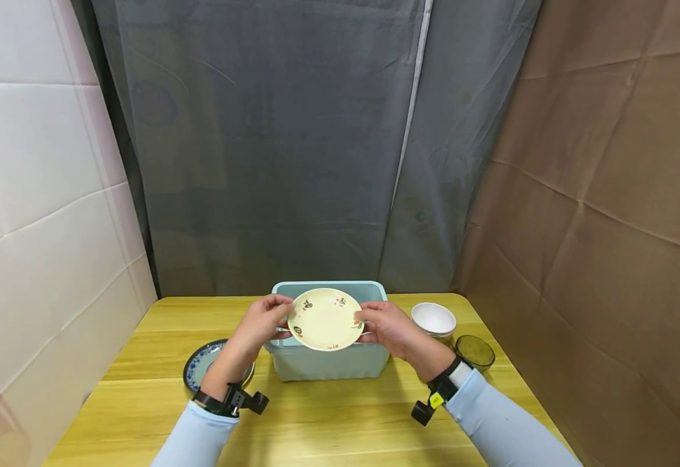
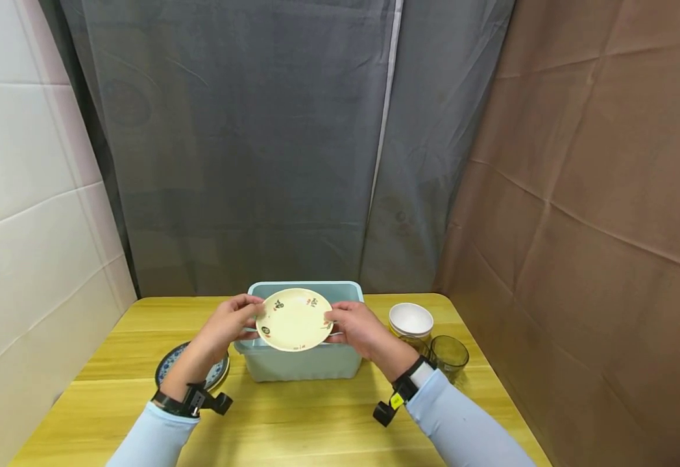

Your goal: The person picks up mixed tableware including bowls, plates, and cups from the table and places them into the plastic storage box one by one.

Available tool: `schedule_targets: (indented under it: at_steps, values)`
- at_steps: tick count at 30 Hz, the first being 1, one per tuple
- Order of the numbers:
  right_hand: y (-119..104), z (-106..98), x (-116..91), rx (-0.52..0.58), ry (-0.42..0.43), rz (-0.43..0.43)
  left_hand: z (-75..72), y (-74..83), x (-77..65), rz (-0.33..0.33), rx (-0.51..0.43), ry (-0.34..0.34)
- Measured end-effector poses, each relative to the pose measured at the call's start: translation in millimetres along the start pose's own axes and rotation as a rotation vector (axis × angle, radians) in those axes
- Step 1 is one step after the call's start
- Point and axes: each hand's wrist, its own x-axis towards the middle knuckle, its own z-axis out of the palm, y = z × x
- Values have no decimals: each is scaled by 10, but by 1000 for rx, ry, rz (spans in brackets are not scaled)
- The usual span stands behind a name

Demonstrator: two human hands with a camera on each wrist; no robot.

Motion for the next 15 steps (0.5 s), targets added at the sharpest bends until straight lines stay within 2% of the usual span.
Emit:
schedule_targets:
  at_steps: [8,15]
  values:
    - [-153,-42,150,-57,-18,32,-257,3,-79,2,-16,119]
    - [-281,-129,361,-176,-10,90,-492,-185,-170,-17,-20,178]
